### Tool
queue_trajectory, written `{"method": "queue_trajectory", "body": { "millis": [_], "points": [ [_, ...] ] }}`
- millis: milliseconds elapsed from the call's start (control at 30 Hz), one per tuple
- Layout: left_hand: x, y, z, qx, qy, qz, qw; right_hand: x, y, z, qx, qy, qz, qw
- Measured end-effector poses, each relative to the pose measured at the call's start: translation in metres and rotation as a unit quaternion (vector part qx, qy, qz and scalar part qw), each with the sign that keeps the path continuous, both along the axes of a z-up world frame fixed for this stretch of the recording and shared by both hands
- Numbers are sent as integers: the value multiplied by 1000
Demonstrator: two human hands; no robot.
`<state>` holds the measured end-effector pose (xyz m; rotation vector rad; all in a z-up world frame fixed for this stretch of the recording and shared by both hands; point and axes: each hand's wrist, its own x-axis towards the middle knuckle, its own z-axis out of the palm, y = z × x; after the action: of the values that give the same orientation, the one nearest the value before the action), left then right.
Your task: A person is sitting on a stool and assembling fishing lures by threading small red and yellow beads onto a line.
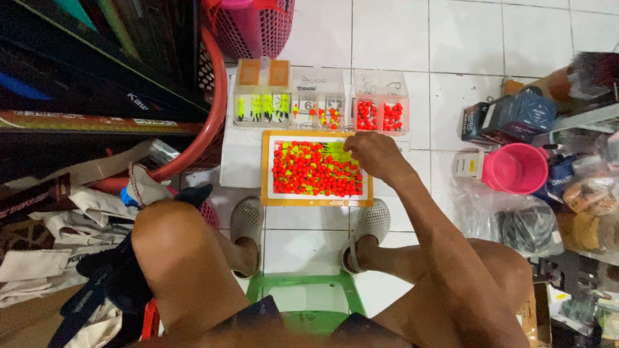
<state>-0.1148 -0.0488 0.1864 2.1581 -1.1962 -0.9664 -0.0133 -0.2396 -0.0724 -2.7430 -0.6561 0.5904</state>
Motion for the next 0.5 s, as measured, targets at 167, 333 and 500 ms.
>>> {"method": "queue_trajectory", "body": {
  "millis": [167, 333, 500],
  "points": [
    [-6, -3, 7, 4, 74, 58, 996, -2, -7, -33, -39, -35, 30, 998],
    [-5, 2, 12, 6, 137, 129, 982, -7, -1, -42, -83, -69, 50, 993],
    [1, -2, 19, -3, 213, 193, 958, -10, 2, -39, -95, -82, 60, 990]
  ]
}}
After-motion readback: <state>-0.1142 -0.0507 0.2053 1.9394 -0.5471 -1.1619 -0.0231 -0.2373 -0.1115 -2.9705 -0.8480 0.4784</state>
